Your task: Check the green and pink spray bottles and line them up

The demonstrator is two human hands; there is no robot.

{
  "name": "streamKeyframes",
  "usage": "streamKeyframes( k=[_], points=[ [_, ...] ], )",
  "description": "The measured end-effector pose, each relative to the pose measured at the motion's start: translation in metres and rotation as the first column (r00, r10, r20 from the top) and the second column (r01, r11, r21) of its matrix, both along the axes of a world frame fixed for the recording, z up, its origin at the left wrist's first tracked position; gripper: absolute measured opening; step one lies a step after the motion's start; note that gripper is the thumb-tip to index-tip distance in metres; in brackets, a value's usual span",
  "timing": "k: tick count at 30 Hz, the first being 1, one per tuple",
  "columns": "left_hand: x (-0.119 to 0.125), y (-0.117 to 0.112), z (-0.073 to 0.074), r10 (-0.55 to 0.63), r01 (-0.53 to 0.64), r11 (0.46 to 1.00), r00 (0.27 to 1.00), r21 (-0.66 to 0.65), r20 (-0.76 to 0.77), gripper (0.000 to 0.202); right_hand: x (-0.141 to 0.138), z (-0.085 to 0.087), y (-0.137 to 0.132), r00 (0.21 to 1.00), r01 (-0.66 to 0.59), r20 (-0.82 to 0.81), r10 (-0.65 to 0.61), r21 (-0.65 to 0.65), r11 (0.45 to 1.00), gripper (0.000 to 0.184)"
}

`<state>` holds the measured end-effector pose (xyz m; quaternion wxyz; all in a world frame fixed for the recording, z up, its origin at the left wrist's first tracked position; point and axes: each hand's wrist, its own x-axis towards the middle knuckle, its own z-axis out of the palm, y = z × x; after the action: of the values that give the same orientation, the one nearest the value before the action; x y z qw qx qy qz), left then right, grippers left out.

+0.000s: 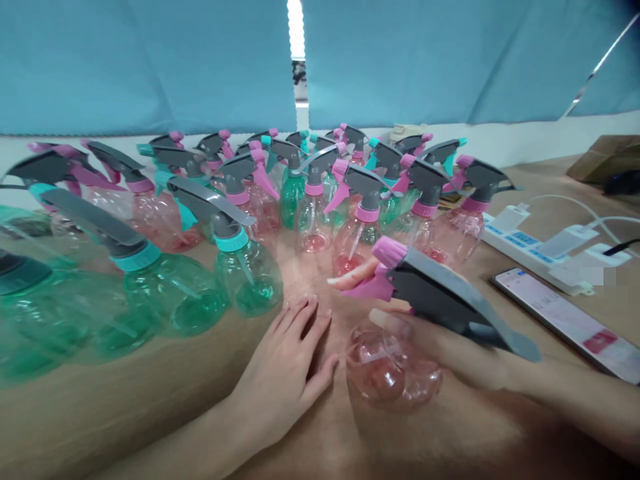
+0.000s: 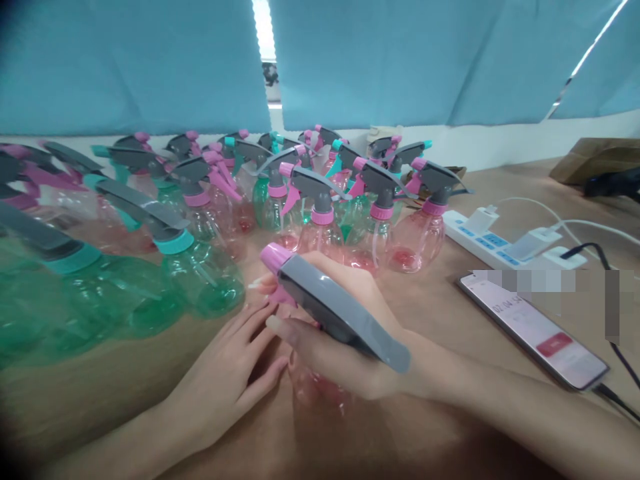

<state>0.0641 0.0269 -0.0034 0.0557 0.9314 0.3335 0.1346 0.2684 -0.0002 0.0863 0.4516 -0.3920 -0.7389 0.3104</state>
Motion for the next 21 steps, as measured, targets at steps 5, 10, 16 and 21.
streamKeyframes(
  k=[5, 10, 16, 21],
  points=[
    [0.0000, 0.0001, -0.0002, -0.002, 0.002, 1.000, 1.000, 0.005, -0.003, 0.043, 0.0015, -0.0025, -0.0002, 1.000, -0.009, 0.008, 0.009, 0.004, 1.000, 0.014],
    [0.0013, -0.0003, 0.0010, -0.009, 0.009, 1.000, 0.999, 0.010, -0.037, 0.045, 0.0035, -0.0052, -0.0016, 0.999, 0.014, 0.035, -0.013, -0.040, 0.999, 0.011],
    [0.0008, 0.0006, 0.0018, -0.003, 0.003, 1.000, 0.998, 0.002, -0.056, 0.042, 0.0044, -0.0027, -0.0008, 0.997, -0.033, 0.064, 0.037, -0.062, 0.998, 0.009],
    [0.0001, 0.0007, 0.0002, -0.007, 0.007, 1.000, 0.999, 0.000, -0.040, 0.042, 0.0069, -0.0052, -0.0033, 0.996, 0.015, 0.094, -0.012, -0.029, 0.999, 0.006]
  ],
)
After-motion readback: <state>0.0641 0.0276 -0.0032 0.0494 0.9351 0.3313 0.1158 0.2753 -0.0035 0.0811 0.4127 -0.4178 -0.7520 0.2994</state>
